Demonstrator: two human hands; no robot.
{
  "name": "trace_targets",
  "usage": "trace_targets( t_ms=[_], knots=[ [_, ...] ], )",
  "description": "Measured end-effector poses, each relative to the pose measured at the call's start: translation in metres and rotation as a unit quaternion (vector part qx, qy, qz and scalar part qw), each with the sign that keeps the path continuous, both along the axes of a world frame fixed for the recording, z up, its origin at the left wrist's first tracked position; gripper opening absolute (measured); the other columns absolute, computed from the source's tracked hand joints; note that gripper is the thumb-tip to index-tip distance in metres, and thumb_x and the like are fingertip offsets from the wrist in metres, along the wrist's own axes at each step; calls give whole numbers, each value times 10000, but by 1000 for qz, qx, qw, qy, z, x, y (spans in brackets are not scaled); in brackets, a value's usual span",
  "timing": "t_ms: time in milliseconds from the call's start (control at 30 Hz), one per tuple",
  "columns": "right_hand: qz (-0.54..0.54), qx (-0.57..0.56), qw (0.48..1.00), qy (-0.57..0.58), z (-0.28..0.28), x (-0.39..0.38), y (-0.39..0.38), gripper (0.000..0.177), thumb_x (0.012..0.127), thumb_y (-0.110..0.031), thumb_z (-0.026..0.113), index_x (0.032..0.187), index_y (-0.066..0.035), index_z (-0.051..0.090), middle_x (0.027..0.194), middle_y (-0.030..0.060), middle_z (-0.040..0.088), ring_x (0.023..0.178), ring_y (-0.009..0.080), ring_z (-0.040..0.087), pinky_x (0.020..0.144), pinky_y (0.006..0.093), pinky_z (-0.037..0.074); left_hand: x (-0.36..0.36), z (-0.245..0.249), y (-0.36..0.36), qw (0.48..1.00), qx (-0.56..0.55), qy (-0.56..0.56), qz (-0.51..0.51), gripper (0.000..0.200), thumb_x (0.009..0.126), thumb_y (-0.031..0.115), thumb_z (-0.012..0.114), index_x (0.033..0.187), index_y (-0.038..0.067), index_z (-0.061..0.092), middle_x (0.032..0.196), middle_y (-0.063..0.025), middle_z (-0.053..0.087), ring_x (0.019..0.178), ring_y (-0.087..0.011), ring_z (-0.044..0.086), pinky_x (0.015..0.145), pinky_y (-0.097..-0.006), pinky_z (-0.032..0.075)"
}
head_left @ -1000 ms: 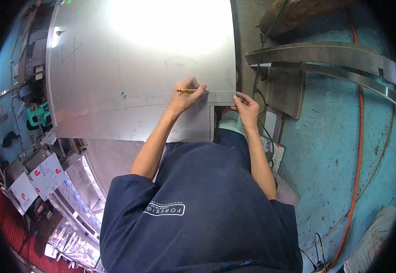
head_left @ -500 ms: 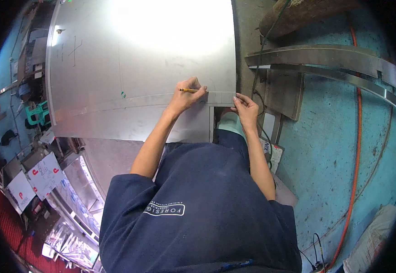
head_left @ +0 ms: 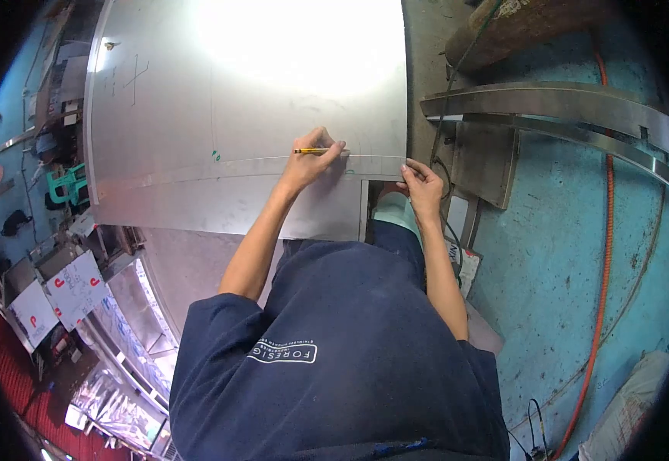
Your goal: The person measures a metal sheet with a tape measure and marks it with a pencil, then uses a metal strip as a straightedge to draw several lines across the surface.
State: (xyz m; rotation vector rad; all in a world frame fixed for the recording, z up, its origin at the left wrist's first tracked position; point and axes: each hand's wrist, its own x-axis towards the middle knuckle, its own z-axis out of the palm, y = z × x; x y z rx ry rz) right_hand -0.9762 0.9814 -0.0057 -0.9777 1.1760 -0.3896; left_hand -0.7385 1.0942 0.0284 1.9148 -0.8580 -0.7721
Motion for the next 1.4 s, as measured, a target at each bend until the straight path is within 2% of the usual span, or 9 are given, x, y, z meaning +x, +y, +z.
trace_targets(
  t_ms=[267,367,600,667,733,833,900,1100,1400],
  knots=[
    [1,-22,1000,-20,-12,-3,0,324,938,-106,708,1185,97,658,1025,175,709,849,170,707,683,278,629,3,-3,4,998,21,26,-45,286,895,180,747,749,-5,585,584,-44,557,560,-76,501,500,-293,408],
    [9,-27,1000,-7,-8,-2,-1,329,936,-110,713,1184,98,658,1035,175,706,851,167,705,684,276,628,4,1,3,997,30,23,-67,282,918,169,738,751,4,581,641,-20,598,582,-63,515,510,-269,424],
    [-4,-17,1000,-22,-6,-2,0,362,930,-133,727,1204,90,648,995,110,693,826,128,665,693,275,618,2,-3,1,998,5,-17,-63,261,903,158,736,752,6,585,646,-66,604,590,-96,529,528,-290,429],
    [1,-17,999,-29,-10,-3,-1,361,931,-131,726,1206,90,647,999,112,693,833,129,666,694,278,620,4,-5,-3,994,-62,-54,76,264,903,173,739,764,6,589,688,-66,627,600,-106,540,543,-295,440],
    [3,-21,999,-26,-12,-3,-2,358,932,-131,726,1204,89,648,992,108,691,829,127,666,695,280,622,11,-14,3,995,-45,-41,82,278,900,198,750,777,4,594,712,-59,638,608,-111,554,544,-285,442],
    [-1,-17,1000,-24,-11,-3,-1,353,933,-130,725,1200,87,650,977,100,689,822,124,665,698,282,624,16,-8,12,1000,-13,14,25,278,900,207,752,783,5,602,695,-63,633,618,-112,568,546,-277,443],
    [-5,-15,999,-29,-9,-2,0,351,933,-130,725,1199,86,651,969,97,688,819,122,664,699,283,625,17,2,15,993,74,80,-32,281,895,208,756,780,2,604,663,-63,625,581,-104,556,520,-280,434],
    [1,-16,1000,-15,-2,-1,-1,346,934,-136,725,1190,86,656,939,94,687,812,123,663,695,274,621,13,-3,14,998,15,43,-40,281,892,197,762,777,1,597,599,-38,590,518,-72,510,459,-280,409],
    [3,-26,1000,-18,-9,-2,-2,369,933,-147,730,1203,91,651,1004,125,701,849,139,673,696,271,619,18,0,12,994,66,54,-68,273,918,191,746,784,13,589,683,-42,647,586,-73,576,496,-268,446]
  ],
)
